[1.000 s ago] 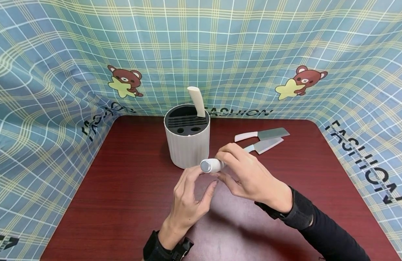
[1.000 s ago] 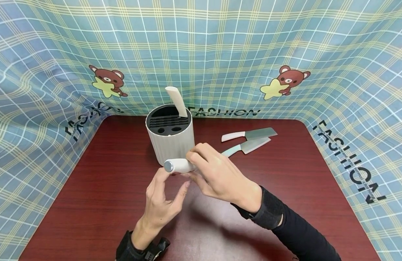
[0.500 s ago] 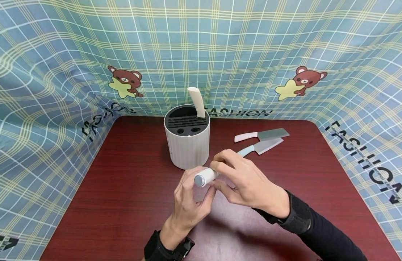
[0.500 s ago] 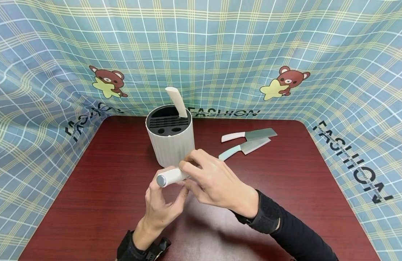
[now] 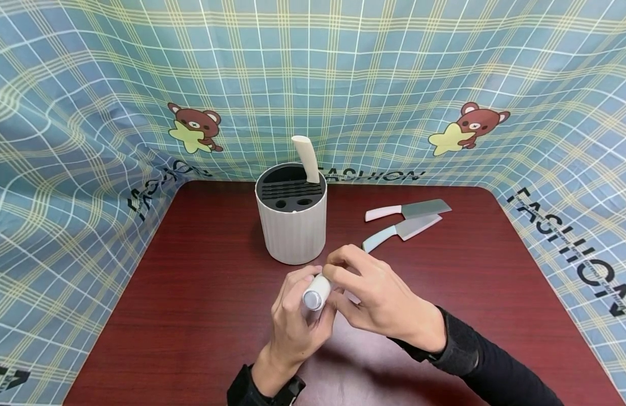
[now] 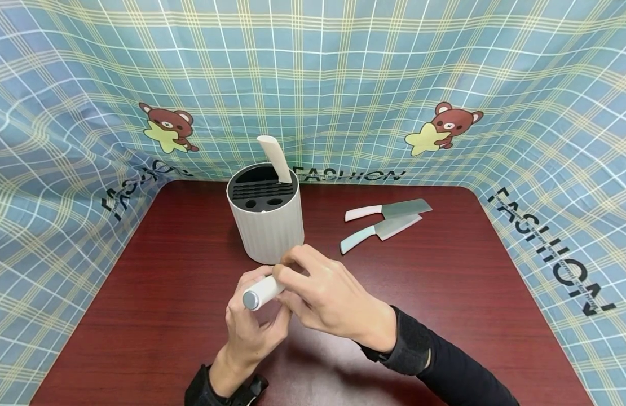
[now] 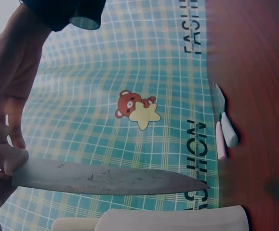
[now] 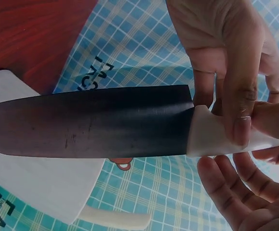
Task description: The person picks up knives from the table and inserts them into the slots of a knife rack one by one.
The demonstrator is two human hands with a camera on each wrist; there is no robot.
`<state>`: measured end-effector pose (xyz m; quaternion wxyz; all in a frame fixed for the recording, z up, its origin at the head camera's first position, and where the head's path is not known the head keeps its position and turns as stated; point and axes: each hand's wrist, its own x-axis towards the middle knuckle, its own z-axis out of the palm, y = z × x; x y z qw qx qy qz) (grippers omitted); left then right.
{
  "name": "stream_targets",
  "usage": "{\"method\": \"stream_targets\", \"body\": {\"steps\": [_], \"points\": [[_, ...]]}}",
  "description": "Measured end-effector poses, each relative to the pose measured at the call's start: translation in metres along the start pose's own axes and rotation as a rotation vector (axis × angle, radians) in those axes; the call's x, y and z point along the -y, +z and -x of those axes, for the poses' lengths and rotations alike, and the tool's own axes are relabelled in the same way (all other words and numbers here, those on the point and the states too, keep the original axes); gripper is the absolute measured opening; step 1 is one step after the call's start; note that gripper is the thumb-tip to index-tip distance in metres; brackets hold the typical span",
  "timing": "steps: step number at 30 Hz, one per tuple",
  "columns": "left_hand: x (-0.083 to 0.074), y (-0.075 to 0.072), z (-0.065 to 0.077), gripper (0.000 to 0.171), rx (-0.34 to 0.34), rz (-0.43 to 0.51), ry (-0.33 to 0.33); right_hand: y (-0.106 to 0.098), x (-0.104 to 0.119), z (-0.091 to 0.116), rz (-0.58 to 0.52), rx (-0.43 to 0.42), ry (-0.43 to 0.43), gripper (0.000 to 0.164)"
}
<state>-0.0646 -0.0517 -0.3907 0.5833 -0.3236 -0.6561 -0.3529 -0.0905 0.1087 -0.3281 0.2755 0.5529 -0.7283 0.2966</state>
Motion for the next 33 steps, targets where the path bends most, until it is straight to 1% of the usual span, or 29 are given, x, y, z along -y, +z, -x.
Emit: {"method": "stream_targets", "body": {"steps": [4, 9, 14, 17, 24, 26, 29, 31, 33], "points": [[-0.002, -0.001, -0.001, 0.030, -0.013, -0.003, 0.013, 0.001, 0.004, 0.000, -0.004, -0.024, 0.005, 0.008], [-0.003, -0.001, -0.001, 0.023, -0.023, -0.001, 0.007, 0.003, 0.008, 0.001, -0.003, -0.056, 0.014, 0.014], [-0.004, -0.002, -0.003, 0.019, -0.033, 0.004, 0.016, 0.005, 0.010, 0.003, -0.007, -0.102, 0.021, 0.013], [-0.004, -0.003, -0.006, 0.019, -0.032, 0.015, 0.027, 0.006, 0.011, 0.003, -0.020, -0.131, 0.021, 0.012], [-0.003, -0.007, -0.015, 0.020, -0.021, 0.064, 0.039, 0.006, 0.013, 0.000, -0.051, -0.203, 0.013, 0.016], [-0.003, -0.009, -0.019, 0.020, -0.020, 0.082, 0.043, 0.005, 0.015, -0.001, -0.080, -0.219, 0.015, 0.019], [-0.001, -0.013, -0.026, 0.022, -0.022, 0.101, 0.045, 0.002, 0.016, -0.002, -0.126, -0.250, 0.021, 0.025], [0.002, -0.016, -0.032, 0.026, -0.033, 0.103, 0.053, 0.000, 0.016, -0.003, -0.147, -0.281, 0.026, 0.030], [0.005, -0.019, -0.038, 0.030, -0.049, 0.101, 0.058, -0.002, 0.016, -0.003, -0.143, -0.312, 0.025, 0.032]]}}
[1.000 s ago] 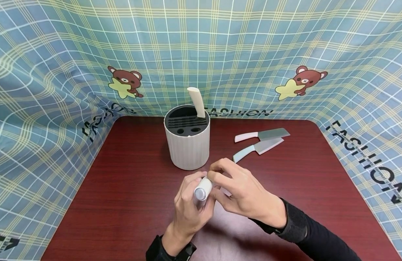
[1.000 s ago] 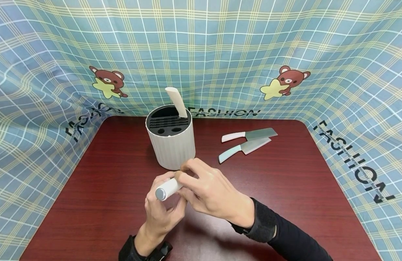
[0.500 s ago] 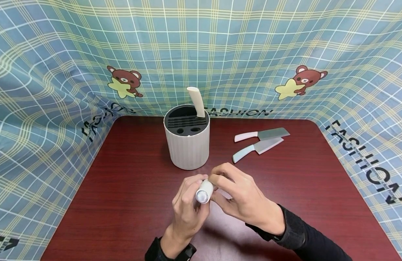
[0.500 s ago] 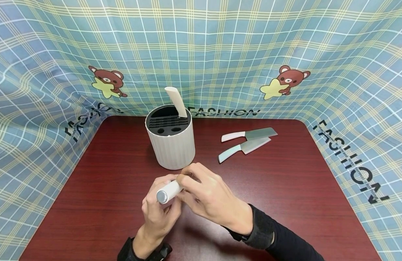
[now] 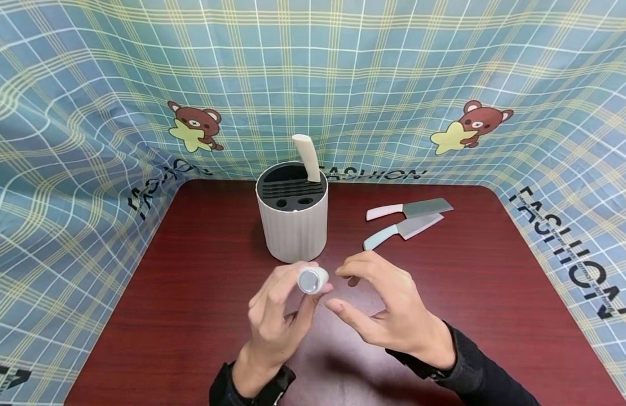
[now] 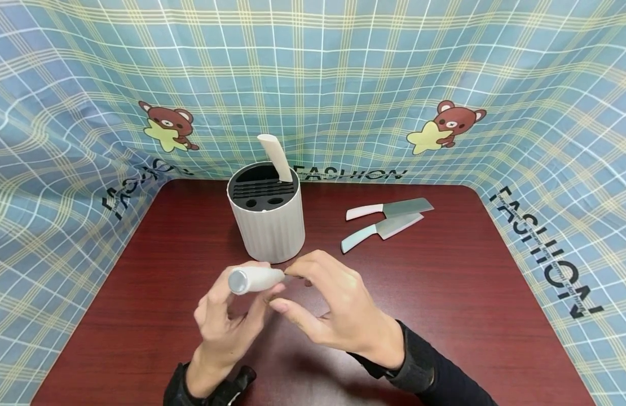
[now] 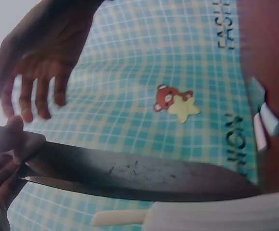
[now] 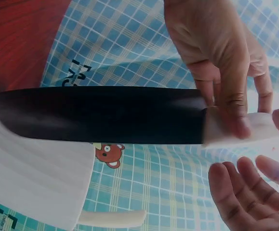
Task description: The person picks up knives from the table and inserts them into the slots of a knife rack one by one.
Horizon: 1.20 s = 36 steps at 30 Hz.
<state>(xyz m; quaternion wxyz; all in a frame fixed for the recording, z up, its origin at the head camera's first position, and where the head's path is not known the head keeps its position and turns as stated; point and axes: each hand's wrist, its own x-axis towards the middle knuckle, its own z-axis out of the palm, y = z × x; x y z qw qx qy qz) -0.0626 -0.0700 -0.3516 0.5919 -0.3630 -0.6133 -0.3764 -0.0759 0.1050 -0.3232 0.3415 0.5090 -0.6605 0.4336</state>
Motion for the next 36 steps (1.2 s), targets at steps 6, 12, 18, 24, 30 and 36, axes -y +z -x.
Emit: {"method": "stream_targets", "body": {"steps": [6, 12, 18, 24, 30, 36], "points": [[0.006, -0.008, -0.019, 0.035, -0.047, -0.016, 0.007, 0.000, -0.002, 0.002, 0.030, -0.033, -0.018, 0.027], [0.012, -0.010, -0.033, 0.037, -0.087, -0.057, 0.024, 0.000, -0.003, 0.004, 0.028, -0.015, -0.023, 0.018], [0.013, -0.011, -0.041, 0.037, -0.087, -0.079, 0.041, 0.000, -0.003, 0.005, 0.016, -0.005, -0.017, 0.015], [0.014, -0.011, -0.049, 0.038, -0.091, -0.105, 0.070, 0.001, -0.004, 0.007, 0.000, 0.006, -0.021, 0.015], [0.017, -0.009, -0.059, 0.038, -0.097, -0.120, 0.095, 0.004, -0.005, 0.010, -0.024, 0.031, -0.031, 0.017], [0.021, -0.010, -0.067, 0.038, -0.084, -0.124, 0.093, 0.006, -0.005, 0.013, -0.029, 0.055, -0.022, 0.017]]}}
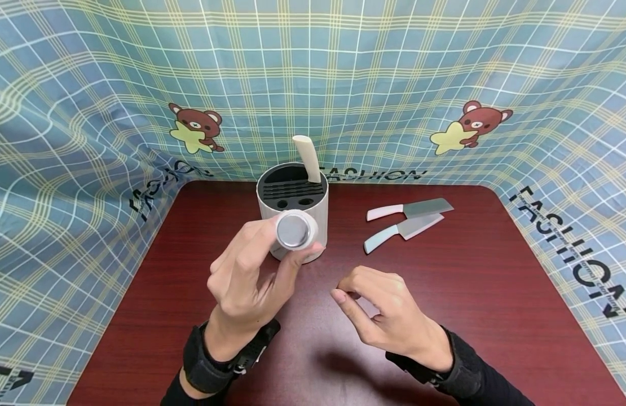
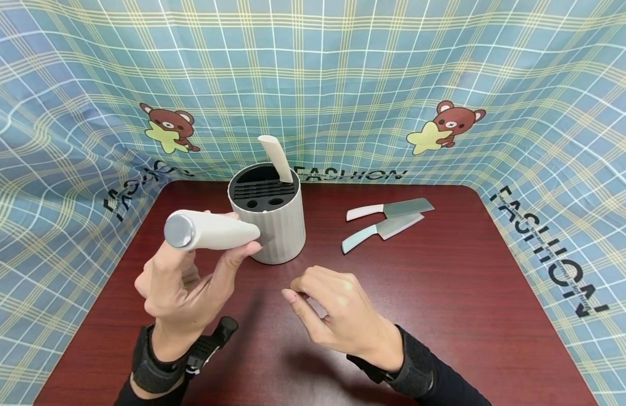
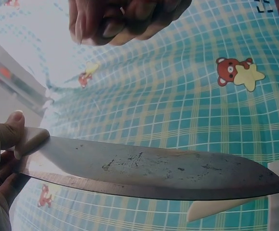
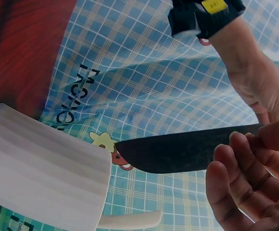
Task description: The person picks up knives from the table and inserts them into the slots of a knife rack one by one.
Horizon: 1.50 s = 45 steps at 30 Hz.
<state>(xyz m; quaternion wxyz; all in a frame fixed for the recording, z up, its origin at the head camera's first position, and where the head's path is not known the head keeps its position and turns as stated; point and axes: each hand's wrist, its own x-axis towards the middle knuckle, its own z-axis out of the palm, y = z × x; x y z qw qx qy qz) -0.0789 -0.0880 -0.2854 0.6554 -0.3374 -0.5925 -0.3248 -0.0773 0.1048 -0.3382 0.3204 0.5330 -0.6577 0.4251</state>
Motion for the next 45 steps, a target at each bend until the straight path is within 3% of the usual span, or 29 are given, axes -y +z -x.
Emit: {"method": "stream_targets", "body": {"steps": [24, 36, 45], "points": [[0.022, 0.014, -0.043, 0.040, 0.034, 0.016, -0.041, 0.006, -0.001, 0.009, 0.009, 0.040, 0.028, 0.019], [0.036, 0.024, -0.053, 0.043, 0.099, 0.073, -0.092, 0.007, -0.002, 0.010, 0.023, 0.053, 0.050, 0.019], [0.052, 0.038, -0.056, 0.042, 0.123, 0.066, -0.077, 0.006, -0.004, 0.012, 0.032, 0.059, 0.062, 0.019]]}}
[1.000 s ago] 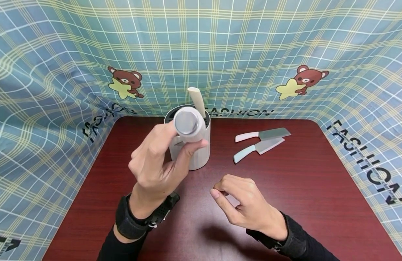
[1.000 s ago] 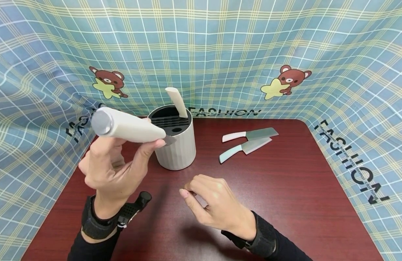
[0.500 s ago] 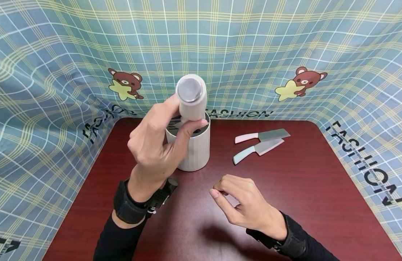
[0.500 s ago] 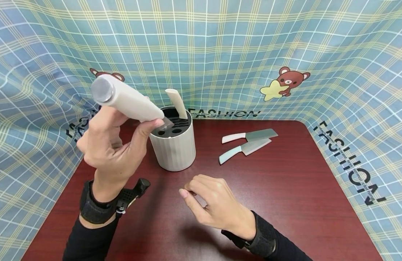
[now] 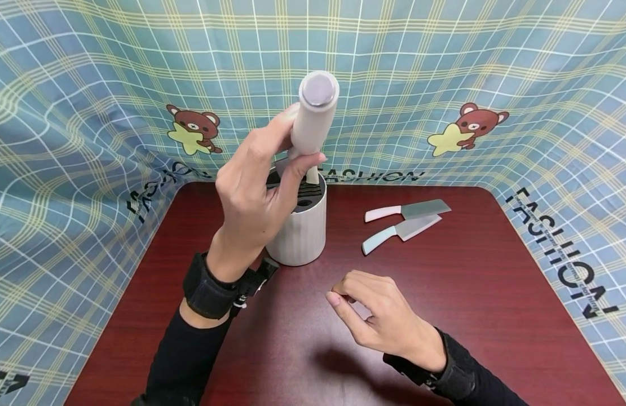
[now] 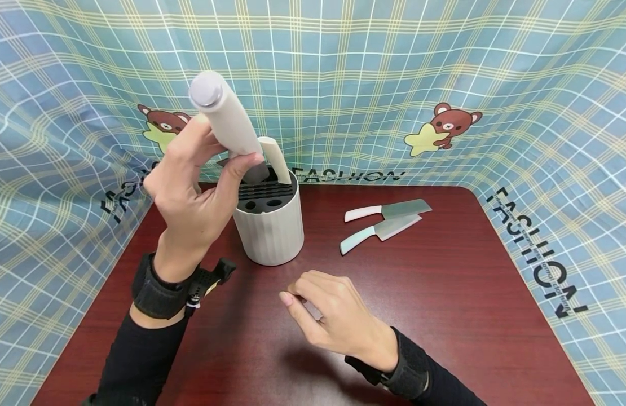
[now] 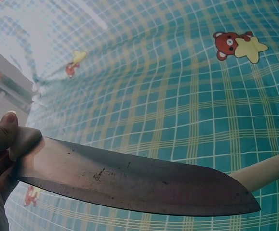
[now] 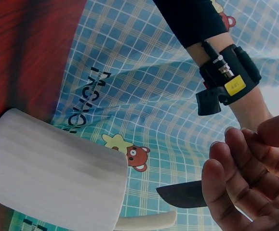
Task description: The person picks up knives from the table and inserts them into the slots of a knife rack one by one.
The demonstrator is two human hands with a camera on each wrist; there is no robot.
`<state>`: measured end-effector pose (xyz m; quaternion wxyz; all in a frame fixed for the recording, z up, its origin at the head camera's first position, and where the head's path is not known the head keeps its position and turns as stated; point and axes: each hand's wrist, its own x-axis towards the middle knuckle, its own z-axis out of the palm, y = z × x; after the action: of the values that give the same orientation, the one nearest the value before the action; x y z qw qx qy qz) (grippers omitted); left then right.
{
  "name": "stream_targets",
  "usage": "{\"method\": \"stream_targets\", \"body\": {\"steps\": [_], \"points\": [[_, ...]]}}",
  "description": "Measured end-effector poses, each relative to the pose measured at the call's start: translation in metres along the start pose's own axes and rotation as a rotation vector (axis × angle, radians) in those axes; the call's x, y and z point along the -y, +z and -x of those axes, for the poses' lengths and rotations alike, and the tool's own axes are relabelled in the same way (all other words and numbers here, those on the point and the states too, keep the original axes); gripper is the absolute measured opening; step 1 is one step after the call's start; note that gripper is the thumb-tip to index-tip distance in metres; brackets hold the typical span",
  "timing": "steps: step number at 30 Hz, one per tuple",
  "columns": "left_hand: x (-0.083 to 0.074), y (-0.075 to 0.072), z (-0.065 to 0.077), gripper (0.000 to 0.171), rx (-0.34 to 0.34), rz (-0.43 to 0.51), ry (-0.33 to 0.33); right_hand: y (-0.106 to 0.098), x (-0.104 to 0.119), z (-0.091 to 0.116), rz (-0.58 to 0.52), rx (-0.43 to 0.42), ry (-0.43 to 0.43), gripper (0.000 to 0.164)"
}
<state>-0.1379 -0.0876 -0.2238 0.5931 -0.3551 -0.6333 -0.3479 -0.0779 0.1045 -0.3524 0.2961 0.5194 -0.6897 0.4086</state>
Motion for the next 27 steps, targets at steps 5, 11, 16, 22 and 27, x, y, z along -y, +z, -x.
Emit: {"method": "stream_targets", "body": {"steps": [5, 11, 16, 22, 27], "points": [[0.007, 0.005, 0.000, 0.044, 0.034, 0.006, -0.004, 0.000, -0.001, 0.001, 0.004, -0.005, -0.003, 0.019], [0.011, 0.010, 0.000, 0.042, 0.051, 0.027, -0.034, 0.000, -0.002, 0.002, 0.005, -0.005, 0.000, 0.018], [0.013, 0.013, -0.001, 0.041, 0.053, 0.034, -0.037, -0.001, -0.002, 0.002, 0.005, -0.009, 0.004, 0.018], [0.018, 0.018, 0.000, 0.042, 0.064, 0.077, -0.047, -0.002, -0.002, 0.002, 0.007, -0.007, 0.013, 0.018], [0.025, 0.022, 0.005, 0.045, 0.094, 0.076, -0.062, -0.002, -0.002, 0.003, 0.008, -0.008, 0.019, 0.017]]}}
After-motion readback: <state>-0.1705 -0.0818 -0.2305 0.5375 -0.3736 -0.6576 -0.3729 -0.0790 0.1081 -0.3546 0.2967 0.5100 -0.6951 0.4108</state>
